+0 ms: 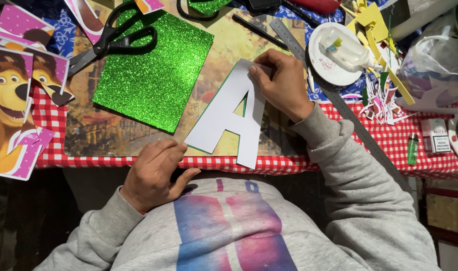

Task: The person is cutting and gluing foam letters on a cluttered craft table.

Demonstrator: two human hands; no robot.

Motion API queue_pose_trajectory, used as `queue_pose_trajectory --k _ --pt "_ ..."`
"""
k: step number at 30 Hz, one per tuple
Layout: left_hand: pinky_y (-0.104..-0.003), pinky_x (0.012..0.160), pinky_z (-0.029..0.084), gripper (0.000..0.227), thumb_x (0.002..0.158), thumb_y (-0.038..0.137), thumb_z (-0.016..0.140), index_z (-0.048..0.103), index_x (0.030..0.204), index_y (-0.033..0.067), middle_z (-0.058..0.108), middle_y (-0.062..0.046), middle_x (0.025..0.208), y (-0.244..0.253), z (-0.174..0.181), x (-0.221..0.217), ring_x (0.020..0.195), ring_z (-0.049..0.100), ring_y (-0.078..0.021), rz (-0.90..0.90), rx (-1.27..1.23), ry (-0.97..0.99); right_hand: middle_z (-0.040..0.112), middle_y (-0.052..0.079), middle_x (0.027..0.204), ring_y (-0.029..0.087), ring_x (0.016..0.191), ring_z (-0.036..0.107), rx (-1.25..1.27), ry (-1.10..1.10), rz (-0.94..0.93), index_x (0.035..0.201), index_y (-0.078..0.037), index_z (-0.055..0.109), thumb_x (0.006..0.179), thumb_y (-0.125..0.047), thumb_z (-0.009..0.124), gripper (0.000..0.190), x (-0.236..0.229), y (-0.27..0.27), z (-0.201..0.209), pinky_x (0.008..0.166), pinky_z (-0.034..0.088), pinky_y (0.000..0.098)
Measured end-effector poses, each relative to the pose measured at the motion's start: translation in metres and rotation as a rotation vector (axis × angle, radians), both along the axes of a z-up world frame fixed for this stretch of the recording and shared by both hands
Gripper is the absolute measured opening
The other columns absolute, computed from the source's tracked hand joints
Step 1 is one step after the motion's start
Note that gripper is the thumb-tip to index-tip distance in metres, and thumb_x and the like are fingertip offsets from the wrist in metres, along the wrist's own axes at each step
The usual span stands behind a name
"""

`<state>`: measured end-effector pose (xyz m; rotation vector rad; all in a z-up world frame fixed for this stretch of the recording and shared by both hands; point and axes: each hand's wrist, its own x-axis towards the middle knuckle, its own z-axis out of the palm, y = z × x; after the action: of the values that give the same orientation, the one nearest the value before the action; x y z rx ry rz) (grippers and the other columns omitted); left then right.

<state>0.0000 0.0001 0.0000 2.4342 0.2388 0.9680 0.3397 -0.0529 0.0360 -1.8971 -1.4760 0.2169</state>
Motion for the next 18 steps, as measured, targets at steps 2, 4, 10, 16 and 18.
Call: queue_pose_trajectory --k 2,4,10,16,18 --pt "-0.043 0.09 0.054 0.048 0.08 0.024 0.086 0.066 0.109 -0.0074 0.07 -0.018 0.1 0.001 0.0 0.001 0.102 0.067 -0.0341 0.002 0.006 0.001 0.076 0.011 0.085 0.014 0.076 0.075 -0.001 0.004 0.002 0.098 0.002 0.072 0.094 -0.01 0.08 0.015 0.0 0.001 0.0 0.067 0.059 0.0266" --pt "-0.043 0.09 0.054 0.048 0.081 0.024 0.086 0.066 0.11 -0.0081 0.07 -0.018 0.1 0.0 0.001 0.0 0.102 0.067 -0.0341 0.001 0.009 0.006 0.076 0.011 0.084 0.014 0.074 0.074 0.011 0.004 0.022 0.098 0.003 0.072 0.094 -0.01 0.08 0.016 0.0 0.001 0.0 0.066 0.058 0.0265" --pt "-0.044 0.089 0.054 0.047 0.081 0.023 0.085 0.065 0.11 -0.0076 0.069 -0.019 0.101 0.002 0.004 0.001 0.102 0.067 -0.0349 -0.014 0.003 -0.002 0.071 0.012 0.09 0.019 0.074 0.068 0.087 -0.164 0.035 0.099 0.001 0.073 0.091 -0.01 0.086 0.018 0.0 -0.005 0.017 0.066 0.054 0.0319" --pt "-0.044 0.09 0.054 0.043 0.082 0.019 0.085 0.063 0.11 -0.0043 0.07 -0.017 0.103 0.002 0.003 0.0 0.102 0.067 -0.0343 -0.009 -0.012 -0.049 0.071 0.014 0.106 0.026 0.088 0.069 0.039 -0.193 -0.024 0.113 -0.002 0.071 0.094 -0.01 0.08 0.023 -0.012 -0.037 0.035 0.076 0.055 0.0373" --pt "-0.043 0.089 0.054 0.041 0.083 0.018 0.084 0.061 0.11 -0.0024 0.07 -0.018 0.104 0.002 0.0 -0.001 0.101 0.067 -0.0333 -0.015 -0.071 -0.058 0.07 0.015 0.112 0.029 0.098 0.068 -0.011 -0.206 0.039 0.119 -0.004 0.07 0.095 -0.012 0.079 0.028 -0.027 -0.048 0.032 0.083 0.055 0.04"
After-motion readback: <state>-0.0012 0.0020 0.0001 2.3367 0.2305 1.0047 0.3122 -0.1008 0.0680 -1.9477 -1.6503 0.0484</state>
